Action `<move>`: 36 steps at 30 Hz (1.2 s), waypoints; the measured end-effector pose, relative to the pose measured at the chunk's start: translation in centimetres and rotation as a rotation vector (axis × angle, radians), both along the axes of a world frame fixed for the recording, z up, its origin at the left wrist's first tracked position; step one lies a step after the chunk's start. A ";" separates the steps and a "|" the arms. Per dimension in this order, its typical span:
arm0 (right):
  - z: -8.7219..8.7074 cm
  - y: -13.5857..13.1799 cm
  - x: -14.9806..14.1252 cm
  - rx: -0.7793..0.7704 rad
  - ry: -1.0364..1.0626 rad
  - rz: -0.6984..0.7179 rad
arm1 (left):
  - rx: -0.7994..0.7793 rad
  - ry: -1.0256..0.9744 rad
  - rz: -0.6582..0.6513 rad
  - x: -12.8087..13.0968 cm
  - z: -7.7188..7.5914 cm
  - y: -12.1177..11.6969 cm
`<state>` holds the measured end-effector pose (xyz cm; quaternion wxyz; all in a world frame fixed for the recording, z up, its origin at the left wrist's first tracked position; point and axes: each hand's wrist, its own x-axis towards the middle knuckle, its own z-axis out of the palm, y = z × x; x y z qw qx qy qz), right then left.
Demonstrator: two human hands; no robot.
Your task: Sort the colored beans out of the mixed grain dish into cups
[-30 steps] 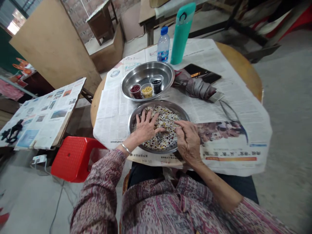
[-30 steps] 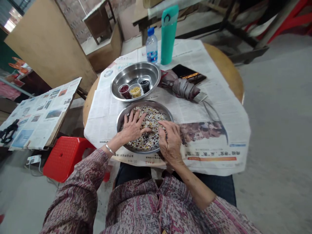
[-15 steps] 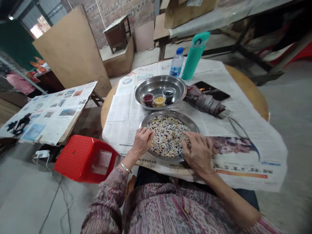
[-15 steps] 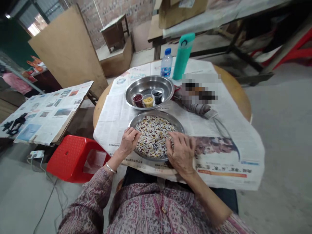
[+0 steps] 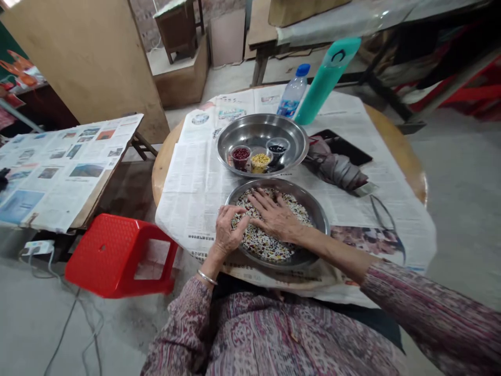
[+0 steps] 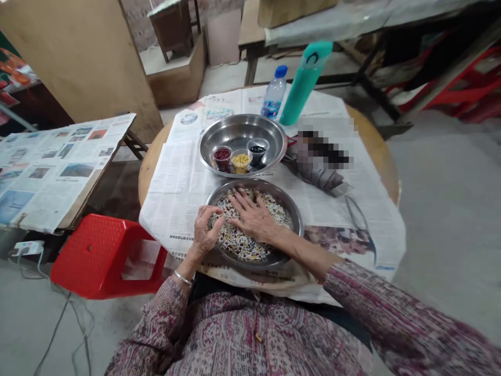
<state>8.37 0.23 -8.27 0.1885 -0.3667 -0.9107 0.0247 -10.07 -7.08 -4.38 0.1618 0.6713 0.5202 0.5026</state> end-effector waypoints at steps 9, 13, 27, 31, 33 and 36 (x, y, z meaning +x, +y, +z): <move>1.3 -3.9 -0.6 -0.072 -0.008 0.414 | -0.004 -0.126 -0.029 -0.1 -0.2 -0.1; 1.8 -3.7 -0.5 -0.083 -0.056 0.455 | -0.061 -0.105 -0.024 -0.2 -0.1 -0.1; 1.1 -4.0 5.6 0.013 -0.107 0.043 | -0.017 -0.119 -0.046 -0.2 -0.2 0.3; 1.6 -6.1 4.5 -0.024 -0.121 0.281 | -0.014 -0.129 -0.055 -0.2 -0.2 0.3; 2.0 -6.2 2.8 -0.049 -0.111 0.395 | -0.014 -0.134 -0.058 -0.2 -0.2 0.2; 2.4 -4.9 0.2 -0.069 -0.076 0.455 | -0.026 -0.136 -0.051 -0.2 -0.2 0.2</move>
